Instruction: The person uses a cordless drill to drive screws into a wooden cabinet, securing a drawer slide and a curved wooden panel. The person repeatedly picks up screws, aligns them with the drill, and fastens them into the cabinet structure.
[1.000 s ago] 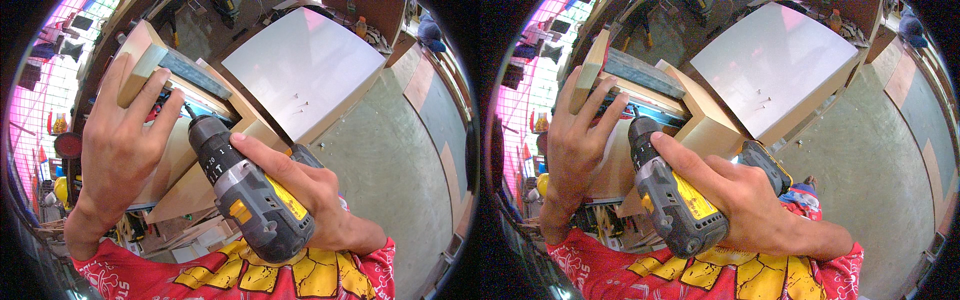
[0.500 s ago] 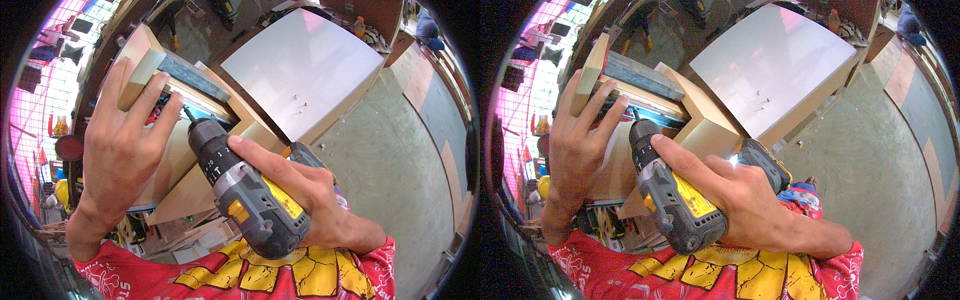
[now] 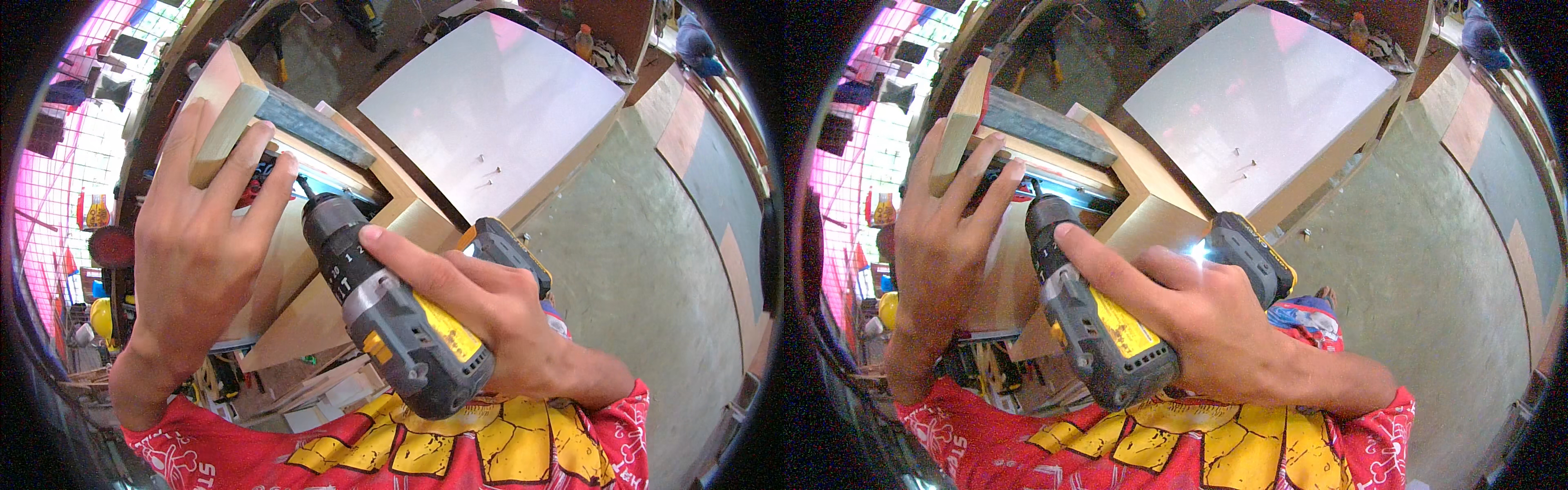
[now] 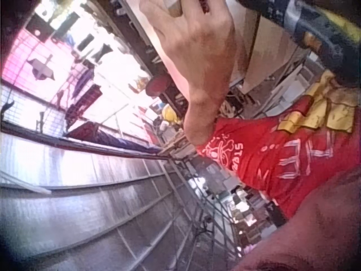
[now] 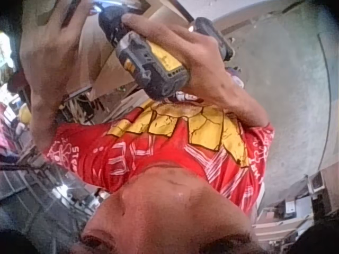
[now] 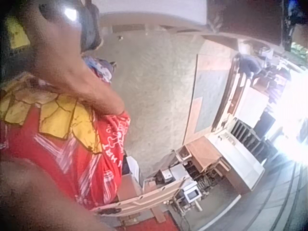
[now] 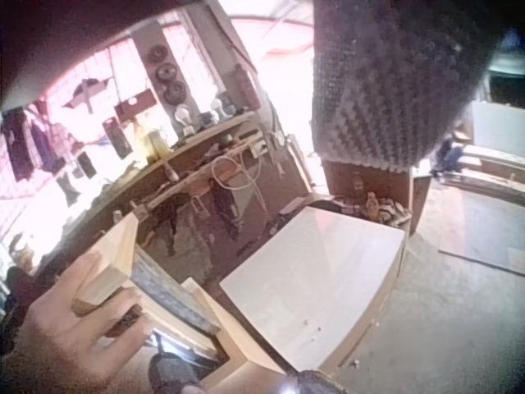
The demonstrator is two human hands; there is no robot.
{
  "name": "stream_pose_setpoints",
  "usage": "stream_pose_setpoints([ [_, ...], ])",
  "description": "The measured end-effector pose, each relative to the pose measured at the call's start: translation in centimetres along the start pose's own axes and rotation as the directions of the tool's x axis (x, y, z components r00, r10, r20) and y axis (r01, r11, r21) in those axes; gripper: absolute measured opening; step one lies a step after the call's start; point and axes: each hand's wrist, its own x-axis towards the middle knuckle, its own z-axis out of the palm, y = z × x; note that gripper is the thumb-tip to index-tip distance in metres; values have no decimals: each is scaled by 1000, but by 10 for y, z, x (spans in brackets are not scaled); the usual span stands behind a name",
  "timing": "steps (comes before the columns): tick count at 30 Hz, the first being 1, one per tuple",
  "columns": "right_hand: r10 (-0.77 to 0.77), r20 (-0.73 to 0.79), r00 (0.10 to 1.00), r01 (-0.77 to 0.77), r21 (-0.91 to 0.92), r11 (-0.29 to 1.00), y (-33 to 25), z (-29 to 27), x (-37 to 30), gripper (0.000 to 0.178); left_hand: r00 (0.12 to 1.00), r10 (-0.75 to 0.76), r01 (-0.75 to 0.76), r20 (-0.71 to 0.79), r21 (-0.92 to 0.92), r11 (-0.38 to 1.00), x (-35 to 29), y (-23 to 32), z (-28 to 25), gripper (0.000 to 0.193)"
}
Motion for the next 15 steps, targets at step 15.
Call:
stream_pose_setpoints([
  [15,-92,-78,993,85,-87,993,8,4,4,73,999,17,-19,42,34,999,-1,-3,-3,40],
])
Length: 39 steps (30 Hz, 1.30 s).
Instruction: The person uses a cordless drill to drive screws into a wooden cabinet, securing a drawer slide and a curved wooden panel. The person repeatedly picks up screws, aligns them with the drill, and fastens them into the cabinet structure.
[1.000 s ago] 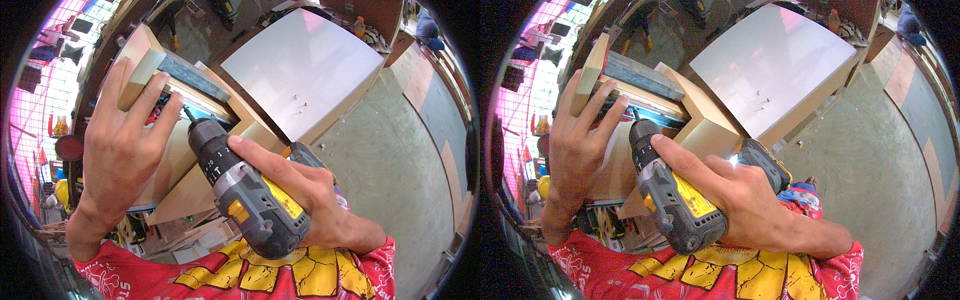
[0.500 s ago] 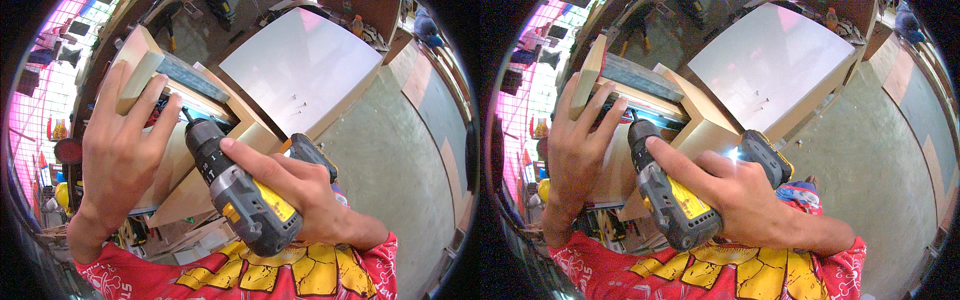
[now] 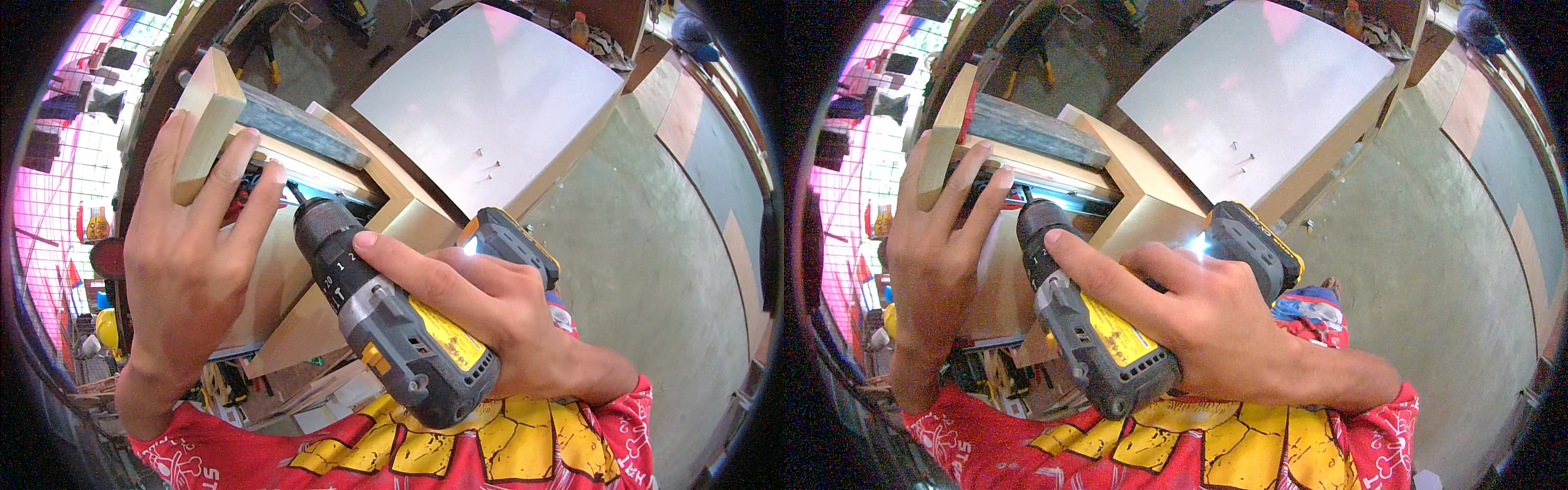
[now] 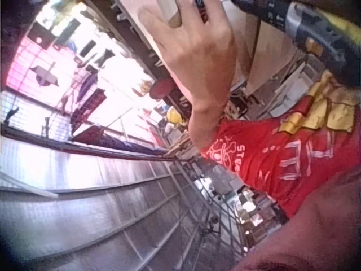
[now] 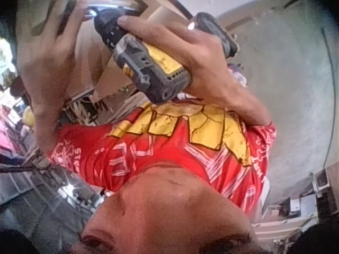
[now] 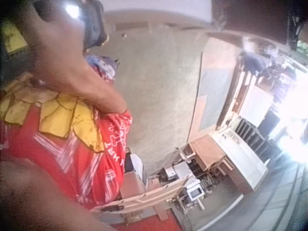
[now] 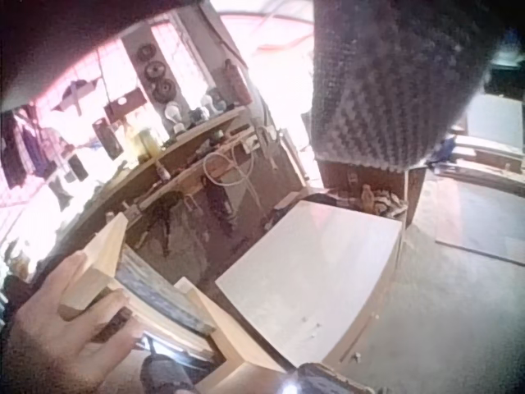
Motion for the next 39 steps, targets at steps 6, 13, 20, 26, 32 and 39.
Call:
stream_pose_setpoints([
  [6,-18,33,999,22,-110,994,0,1,-2,70,1000,-1,1,0,6,1000,0,1,-2,39],
  [13,3,-16,1000,-3,29,1000,3,-2,0,72,1000,-11,11,0,8,1000,-1,2,-2,39],
  [20,43,17,999,-45,75,996,1,-4,0,73,1000,-11,11,-3,0,1000,2,3,-3,40],
  [26,43,16,999,-44,79,996,0,-7,1,71,1000,4,-5,8,20,1000,3,0,-4,42],
  [32,44,26,999,-47,111,993,4,-13,3,72,1000,3,-2,17,-40,999,8,1,-8,31],
  [39,58,87,995,-70,149,986,4,-24,9,73,997,36,-34,71,-32,999,6,-6,-9,41],
])
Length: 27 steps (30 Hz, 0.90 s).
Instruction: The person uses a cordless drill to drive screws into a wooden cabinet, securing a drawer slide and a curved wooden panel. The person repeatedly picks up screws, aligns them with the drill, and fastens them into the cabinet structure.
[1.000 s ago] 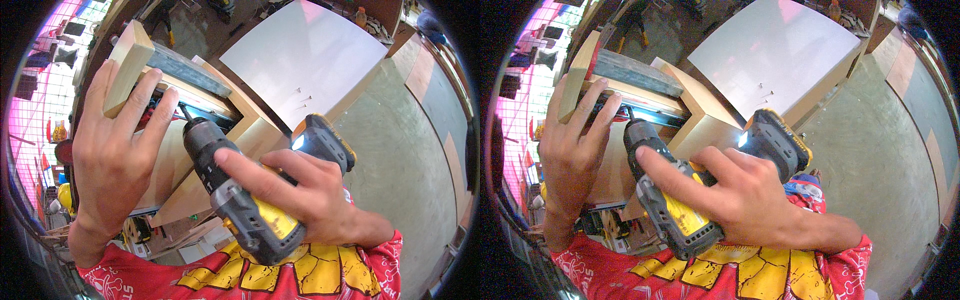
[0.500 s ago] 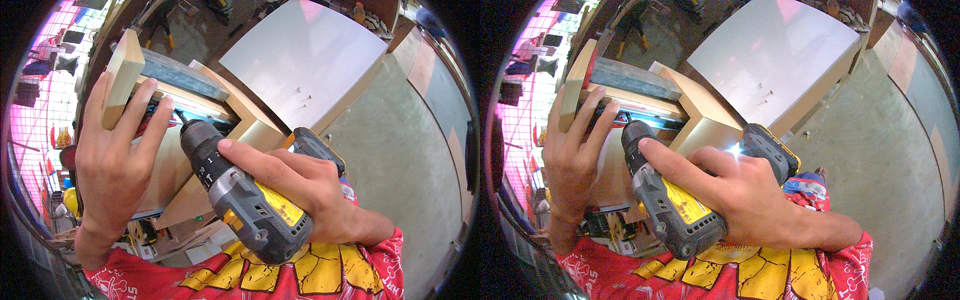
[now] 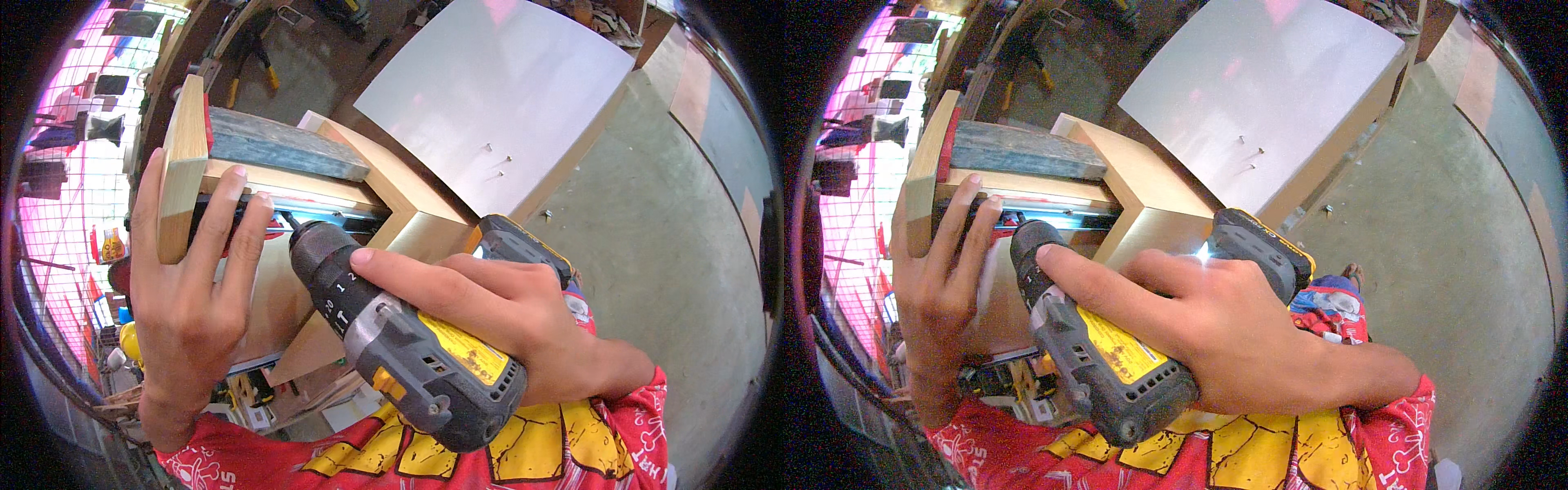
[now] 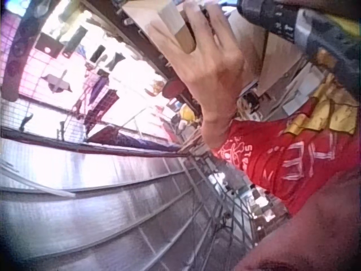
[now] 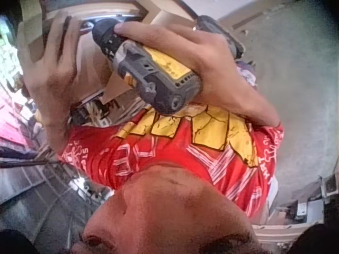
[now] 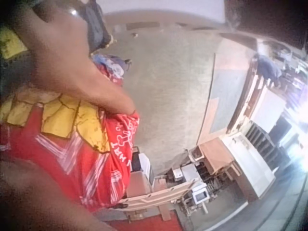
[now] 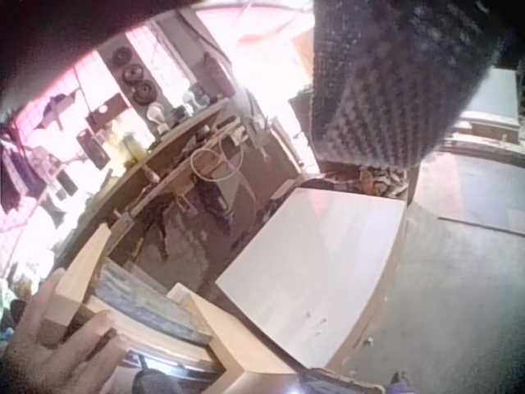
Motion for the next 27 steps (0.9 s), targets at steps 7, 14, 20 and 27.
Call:
stream_pose_setpoints([
  [7,-26,32,999,27,-9,1000,3,1,2,74,997,-76,76,10,4,997,2,6,-3,51],
  [14,-18,21,1000,18,12,1000,3,11,-2,73,996,-79,79,-38,-7,997,2,5,-1,48],
  [20,-19,2,1000,19,-14,1000,3,10,-1,75,996,-70,71,-45,6,997,2,6,3,44],
  [27,-9,-1,1000,9,5,1000,5,10,-3,74,998,-51,53,-36,41,998,4,8,1,43],
])
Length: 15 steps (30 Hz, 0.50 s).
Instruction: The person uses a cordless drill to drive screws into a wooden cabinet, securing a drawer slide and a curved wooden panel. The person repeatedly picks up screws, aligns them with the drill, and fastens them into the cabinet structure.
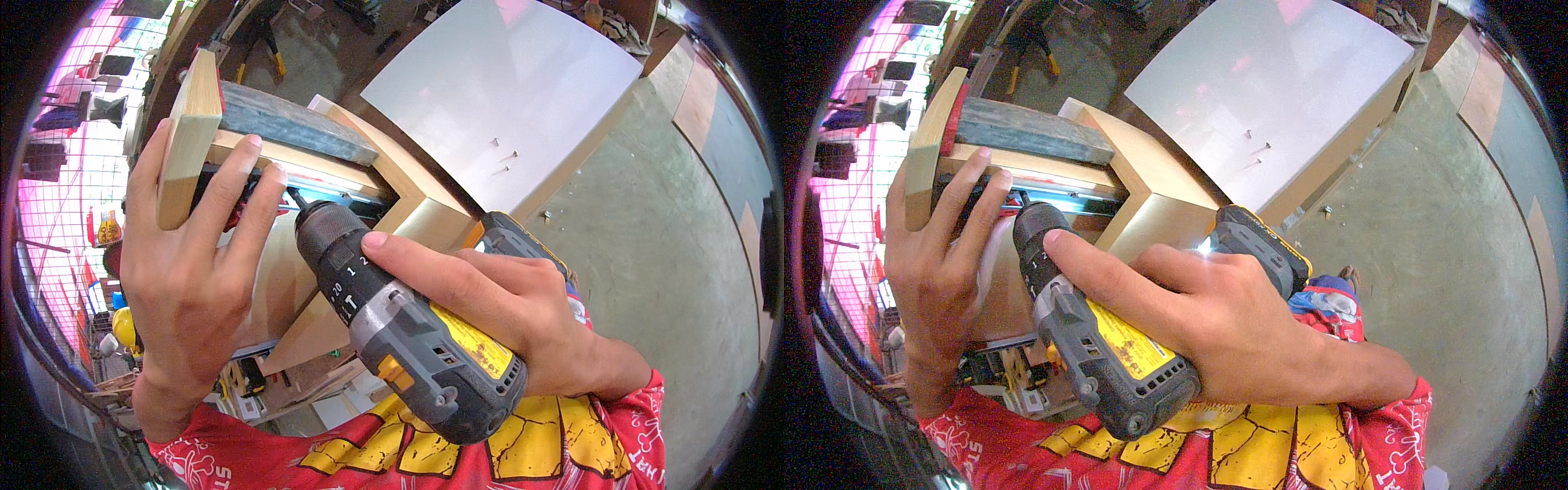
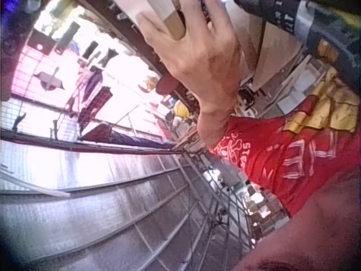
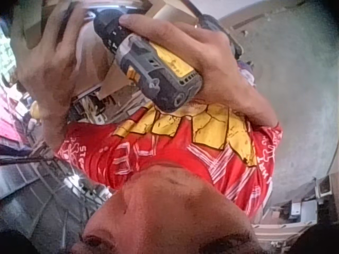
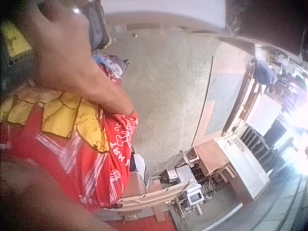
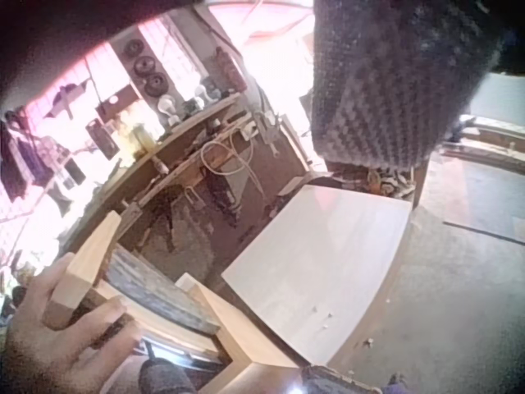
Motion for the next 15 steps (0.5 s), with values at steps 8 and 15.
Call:
stream_pose_setpoints([
  [8,37,-13,999,-36,72,997,0,-2,0,73,1000,15,-15,1,-33,999,2,-3,-3,41],
  [15,54,-144,988,-50,32,998,2,12,-10,70,999,14,-14,-34,3,1000,0,-5,-1,42],
])
